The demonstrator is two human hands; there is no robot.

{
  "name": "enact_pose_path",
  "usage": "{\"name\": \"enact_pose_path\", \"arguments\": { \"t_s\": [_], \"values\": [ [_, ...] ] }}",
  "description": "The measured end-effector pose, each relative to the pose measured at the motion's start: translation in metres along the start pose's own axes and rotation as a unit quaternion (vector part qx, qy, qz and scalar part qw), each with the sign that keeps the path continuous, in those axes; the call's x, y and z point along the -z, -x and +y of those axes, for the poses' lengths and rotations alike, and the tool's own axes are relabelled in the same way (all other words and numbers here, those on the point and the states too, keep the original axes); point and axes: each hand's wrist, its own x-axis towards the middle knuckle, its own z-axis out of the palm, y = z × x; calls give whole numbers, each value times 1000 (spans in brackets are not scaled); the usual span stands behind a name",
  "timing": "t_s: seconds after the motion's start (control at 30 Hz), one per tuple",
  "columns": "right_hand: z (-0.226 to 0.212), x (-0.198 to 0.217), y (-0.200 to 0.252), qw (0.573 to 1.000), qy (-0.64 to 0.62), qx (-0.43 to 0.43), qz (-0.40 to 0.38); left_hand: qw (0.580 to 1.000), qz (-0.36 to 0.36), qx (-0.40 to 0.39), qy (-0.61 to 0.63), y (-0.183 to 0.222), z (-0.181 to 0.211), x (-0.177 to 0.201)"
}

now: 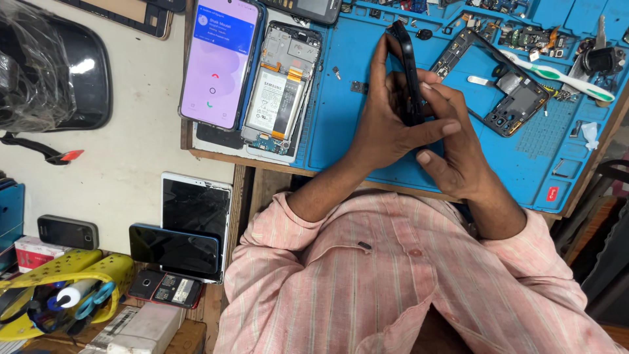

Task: The person disassembles a smartphone, removes the back cover, and uses a screwdriver to adjust internal components. They handle the battery and motherboard while working at a cluttered repair bench.

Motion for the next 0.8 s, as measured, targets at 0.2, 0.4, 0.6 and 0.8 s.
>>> {"name": "enact_pose_path", "arguments": {
  "t_s": [0.2, 0.4, 0.6, 0.8],
  "values": [
    [0, -1, -2, 996, -71, -43, 31, 1000, -24, -12, 16, 2, 3, -1],
    [-1, 2, -5, 987, -144, -73, 11, 999, -43, -8, 16, 1, 14, -8],
    [-2, 10, 0, 983, -177, -55, 5, 995, -73, -36, -64, 9, 35, -7],
    [6, 6, 16, 953, -282, -93, 64, 980, -90, -15, -175, 26, 82, 17]
  ]
}}
